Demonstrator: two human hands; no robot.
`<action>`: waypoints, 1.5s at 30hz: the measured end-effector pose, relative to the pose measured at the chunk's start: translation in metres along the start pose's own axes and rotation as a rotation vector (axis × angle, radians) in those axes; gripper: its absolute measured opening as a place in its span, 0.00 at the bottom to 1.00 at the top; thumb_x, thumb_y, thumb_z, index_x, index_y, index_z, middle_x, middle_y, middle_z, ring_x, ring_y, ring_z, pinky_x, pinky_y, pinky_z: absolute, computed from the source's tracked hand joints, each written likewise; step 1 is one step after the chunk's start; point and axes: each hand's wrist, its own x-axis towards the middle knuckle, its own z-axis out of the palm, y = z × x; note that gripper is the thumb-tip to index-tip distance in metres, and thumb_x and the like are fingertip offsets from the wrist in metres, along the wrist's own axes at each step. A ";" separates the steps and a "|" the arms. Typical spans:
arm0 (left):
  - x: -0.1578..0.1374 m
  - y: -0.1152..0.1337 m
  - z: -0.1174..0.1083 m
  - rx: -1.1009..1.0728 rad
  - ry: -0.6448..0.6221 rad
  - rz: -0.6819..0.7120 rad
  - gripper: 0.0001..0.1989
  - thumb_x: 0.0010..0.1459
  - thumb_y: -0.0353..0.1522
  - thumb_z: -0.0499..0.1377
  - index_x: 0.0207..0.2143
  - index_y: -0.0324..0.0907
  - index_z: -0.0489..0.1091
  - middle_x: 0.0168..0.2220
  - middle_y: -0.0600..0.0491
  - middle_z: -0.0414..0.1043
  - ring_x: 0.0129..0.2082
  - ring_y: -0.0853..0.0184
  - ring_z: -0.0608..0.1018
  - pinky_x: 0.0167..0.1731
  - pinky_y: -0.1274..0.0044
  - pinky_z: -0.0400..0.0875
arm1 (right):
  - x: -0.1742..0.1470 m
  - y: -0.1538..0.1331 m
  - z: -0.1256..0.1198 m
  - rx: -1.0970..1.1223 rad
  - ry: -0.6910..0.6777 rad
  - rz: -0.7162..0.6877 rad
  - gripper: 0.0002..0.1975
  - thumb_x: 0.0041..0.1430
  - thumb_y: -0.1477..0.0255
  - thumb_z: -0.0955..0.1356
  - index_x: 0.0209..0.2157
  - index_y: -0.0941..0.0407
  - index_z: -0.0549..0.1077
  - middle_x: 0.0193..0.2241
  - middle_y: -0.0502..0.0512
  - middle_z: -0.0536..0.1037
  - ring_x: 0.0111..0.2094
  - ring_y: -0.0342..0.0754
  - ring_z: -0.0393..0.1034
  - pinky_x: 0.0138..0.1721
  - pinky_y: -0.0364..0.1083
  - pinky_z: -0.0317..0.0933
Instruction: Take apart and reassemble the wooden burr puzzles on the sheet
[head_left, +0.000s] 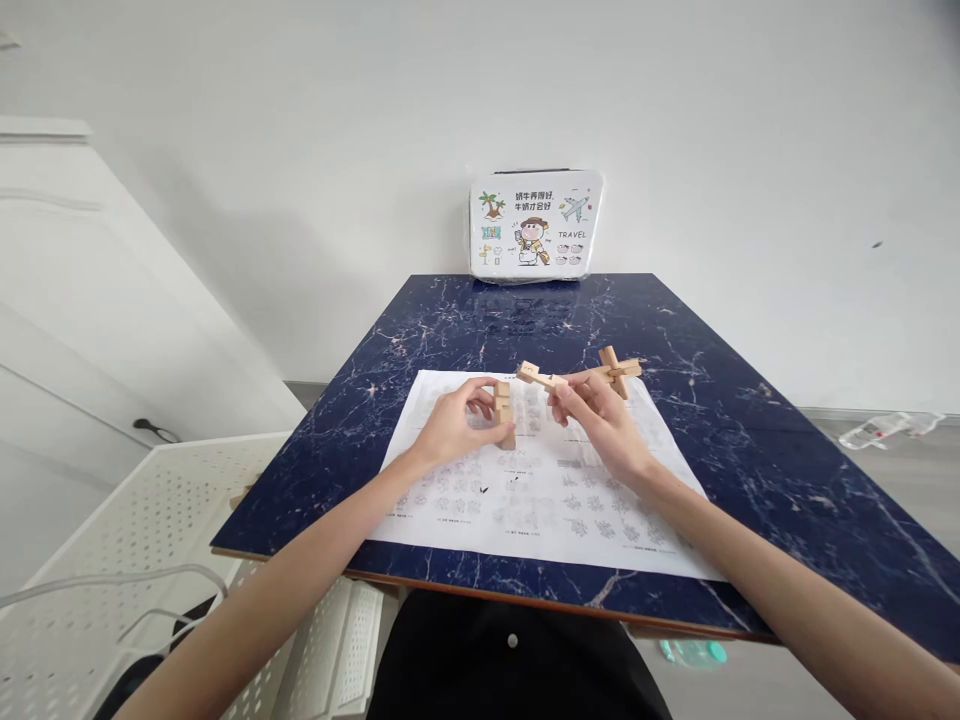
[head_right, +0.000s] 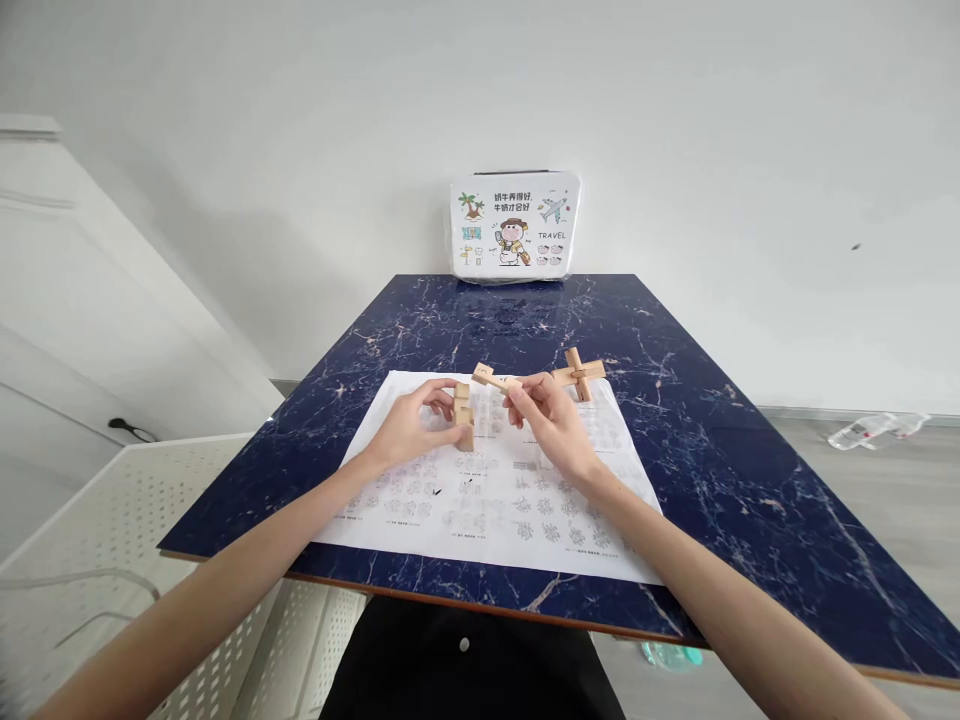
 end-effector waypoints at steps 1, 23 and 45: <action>0.001 -0.003 0.000 0.024 0.019 -0.020 0.31 0.54 0.39 0.72 0.58 0.43 0.68 0.42 0.50 0.79 0.39 0.62 0.79 0.45 0.68 0.74 | 0.001 0.003 -0.001 -0.018 0.015 0.021 0.15 0.71 0.54 0.68 0.41 0.52 0.69 0.34 0.53 0.77 0.31 0.46 0.69 0.35 0.50 0.65; 0.000 0.007 -0.003 -0.065 -0.079 0.038 0.26 0.60 0.50 0.66 0.55 0.46 0.74 0.52 0.45 0.71 0.51 0.56 0.74 0.50 0.64 0.72 | 0.003 0.008 0.001 0.011 0.046 0.139 0.20 0.66 0.49 0.70 0.39 0.53 0.71 0.34 0.55 0.77 0.28 0.45 0.67 0.28 0.48 0.63; 0.004 0.005 0.003 -0.871 -0.280 -0.290 0.30 0.67 0.58 0.56 0.39 0.39 0.75 0.33 0.50 0.74 0.27 0.69 0.73 0.34 0.73 0.71 | -0.006 -0.018 0.011 0.160 -0.358 0.197 0.16 0.69 0.53 0.69 0.42 0.52 0.70 0.32 0.52 0.75 0.27 0.45 0.64 0.30 0.48 0.60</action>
